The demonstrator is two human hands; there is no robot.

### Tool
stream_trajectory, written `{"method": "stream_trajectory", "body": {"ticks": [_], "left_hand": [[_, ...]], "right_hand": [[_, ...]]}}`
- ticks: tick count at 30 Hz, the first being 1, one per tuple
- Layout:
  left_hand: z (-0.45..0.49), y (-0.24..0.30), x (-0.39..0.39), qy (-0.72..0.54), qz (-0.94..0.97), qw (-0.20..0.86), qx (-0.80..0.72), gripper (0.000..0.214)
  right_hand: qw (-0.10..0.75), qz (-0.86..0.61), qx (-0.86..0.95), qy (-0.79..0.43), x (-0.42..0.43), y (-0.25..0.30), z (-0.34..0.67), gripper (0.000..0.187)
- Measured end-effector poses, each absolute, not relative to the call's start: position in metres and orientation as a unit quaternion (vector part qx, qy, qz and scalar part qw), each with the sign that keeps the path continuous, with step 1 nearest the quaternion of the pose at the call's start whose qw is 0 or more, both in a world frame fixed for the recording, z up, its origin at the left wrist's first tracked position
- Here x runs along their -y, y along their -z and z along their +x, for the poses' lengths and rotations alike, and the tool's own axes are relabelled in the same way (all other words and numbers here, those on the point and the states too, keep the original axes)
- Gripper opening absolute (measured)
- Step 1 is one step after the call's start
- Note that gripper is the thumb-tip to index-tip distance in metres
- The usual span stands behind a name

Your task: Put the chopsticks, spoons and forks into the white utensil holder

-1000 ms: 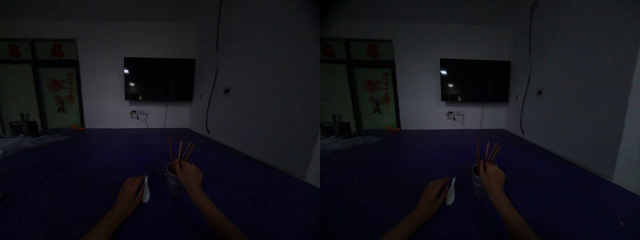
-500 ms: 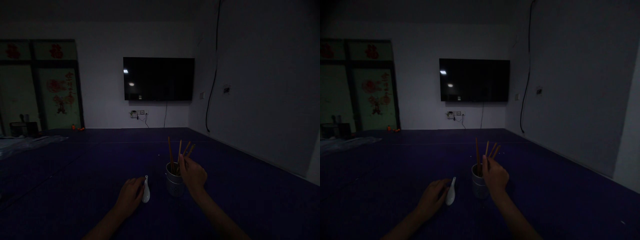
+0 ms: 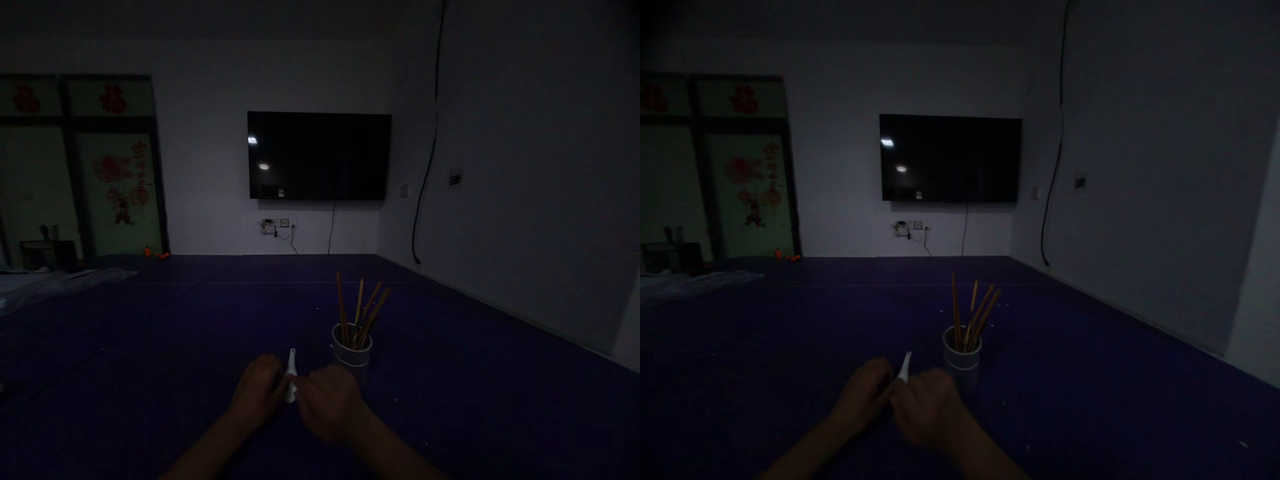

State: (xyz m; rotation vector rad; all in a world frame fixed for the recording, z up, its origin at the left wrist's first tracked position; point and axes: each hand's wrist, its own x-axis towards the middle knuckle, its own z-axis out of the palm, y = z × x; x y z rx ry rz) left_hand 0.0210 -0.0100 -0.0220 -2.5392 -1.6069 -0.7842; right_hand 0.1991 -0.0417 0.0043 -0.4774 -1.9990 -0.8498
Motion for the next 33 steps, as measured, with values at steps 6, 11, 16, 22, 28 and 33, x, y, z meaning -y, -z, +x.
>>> {"method": "stream_trajectory", "body": {"ticks": [6, 11, 16, 22, 28, 33], "left_hand": [[0.023, 0.019, 0.01, 0.218, -0.794, -0.019, 0.567, 0.025], [0.023, 0.021, 0.009, 0.209, -0.799, -0.024, 0.563, 0.023], [0.023, 0.024, 0.008, 0.2, -0.807, -0.033, 0.555, 0.021], [0.023, 0.025, 0.007, 0.192, -0.809, -0.038, 0.555, 0.037], [0.023, 0.025, 0.008, 0.191, -0.811, -0.041, 0.551, 0.04], [0.023, 0.022, 0.008, 0.181, -0.816, -0.05, 0.547, 0.04]], "right_hand": [[0.213, -0.355, 0.893, 0.175, 0.041, 0.021, 0.174, 0.025], [0.14, -0.43, 0.89, 0.069, 0.041, 0.013, 0.18, 0.037], [0.147, -0.459, 0.875, 0.047, 0.041, 0.015, 0.181, 0.041], [0.153, -0.502, 0.851, 0.029, 0.038, 0.015, 0.181, 0.043], [0.153, -0.518, 0.841, 0.017, 0.038, 0.013, 0.182, 0.038], [0.165, -0.504, 0.848, 0.017, 0.036, 0.015, 0.185, 0.038]]}}
